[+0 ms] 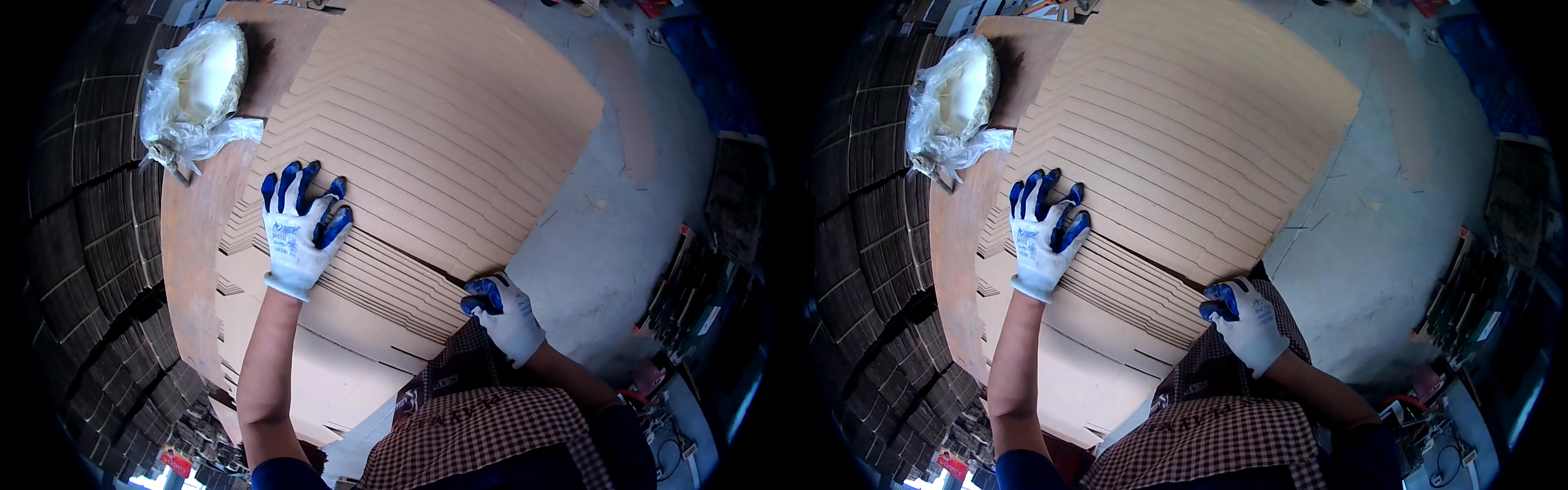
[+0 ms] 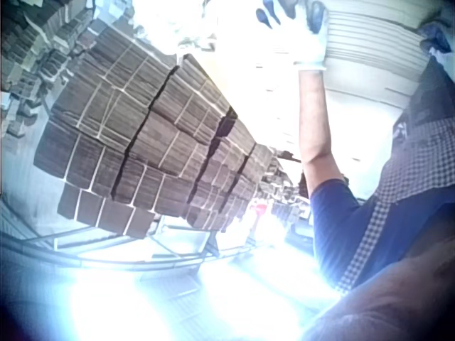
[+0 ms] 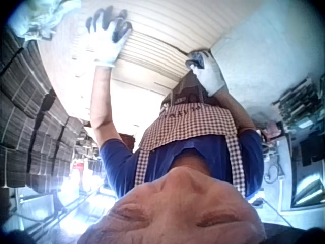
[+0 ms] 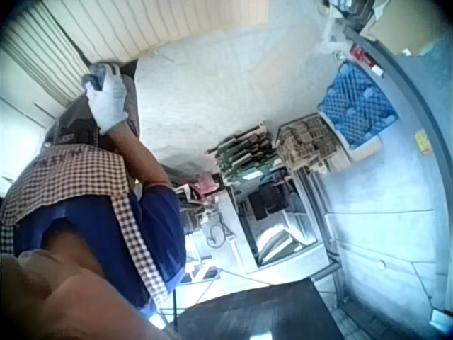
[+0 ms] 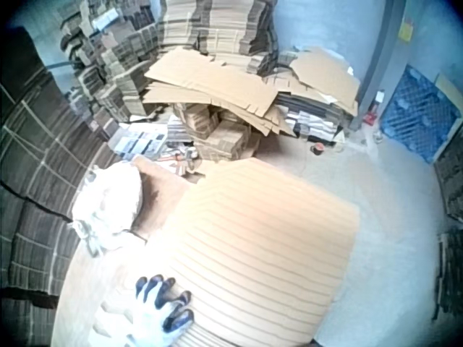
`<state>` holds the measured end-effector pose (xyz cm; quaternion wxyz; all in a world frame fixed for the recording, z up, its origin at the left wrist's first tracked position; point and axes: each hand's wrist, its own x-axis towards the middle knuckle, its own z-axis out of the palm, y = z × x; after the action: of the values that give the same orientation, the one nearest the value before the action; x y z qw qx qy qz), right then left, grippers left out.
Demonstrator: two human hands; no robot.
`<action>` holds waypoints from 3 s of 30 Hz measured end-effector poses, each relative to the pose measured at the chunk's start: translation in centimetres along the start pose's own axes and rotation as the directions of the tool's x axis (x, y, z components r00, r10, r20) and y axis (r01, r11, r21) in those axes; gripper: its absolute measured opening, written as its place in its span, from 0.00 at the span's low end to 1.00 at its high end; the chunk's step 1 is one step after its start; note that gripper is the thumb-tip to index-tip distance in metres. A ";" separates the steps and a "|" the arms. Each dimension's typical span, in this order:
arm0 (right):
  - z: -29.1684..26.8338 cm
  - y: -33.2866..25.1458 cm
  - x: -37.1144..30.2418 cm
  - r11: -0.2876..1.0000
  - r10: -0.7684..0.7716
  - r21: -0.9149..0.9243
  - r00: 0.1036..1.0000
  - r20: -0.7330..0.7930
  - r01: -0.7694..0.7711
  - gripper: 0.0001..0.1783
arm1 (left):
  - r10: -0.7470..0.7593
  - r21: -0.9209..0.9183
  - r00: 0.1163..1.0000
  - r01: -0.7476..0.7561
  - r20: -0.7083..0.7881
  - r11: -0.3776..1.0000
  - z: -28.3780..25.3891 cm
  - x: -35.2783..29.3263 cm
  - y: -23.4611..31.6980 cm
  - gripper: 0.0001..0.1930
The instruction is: The person aligns and folds a stack of flat cardboard pieces, then applies glue to the flaps using a brush. They place a printed cardboard sheet on top and stack the assembled box with others.
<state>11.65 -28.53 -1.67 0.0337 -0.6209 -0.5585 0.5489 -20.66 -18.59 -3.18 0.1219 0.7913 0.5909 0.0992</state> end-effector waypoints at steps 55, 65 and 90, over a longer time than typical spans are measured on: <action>0.7 -6.6 6.9 0.876 -0.078 -0.477 0.997 -0.008 0.064 0.20 | 0.145 -0.243 0.928 -0.061 0.344 0.968 0.2 -5.9 7.1 0.48; 0.3 -6.7 7.0 0.873 -0.045 -0.484 0.999 0.028 0.053 0.21 | 0.118 -0.244 0.940 -0.039 0.320 0.969 0.6 -7.3 7.2 0.45; 0.3 -6.5 7.4 0.833 -0.148 -0.533 0.988 0.045 0.149 0.21 | 0.024 -0.238 0.964 0.041 0.264 0.970 0.9 -7.8 9.8 0.53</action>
<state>5.45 -20.85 -2.27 -0.0983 -0.5600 -0.7357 0.3681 -13.61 -28.84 -1.12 0.2956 0.7741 0.5562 0.0633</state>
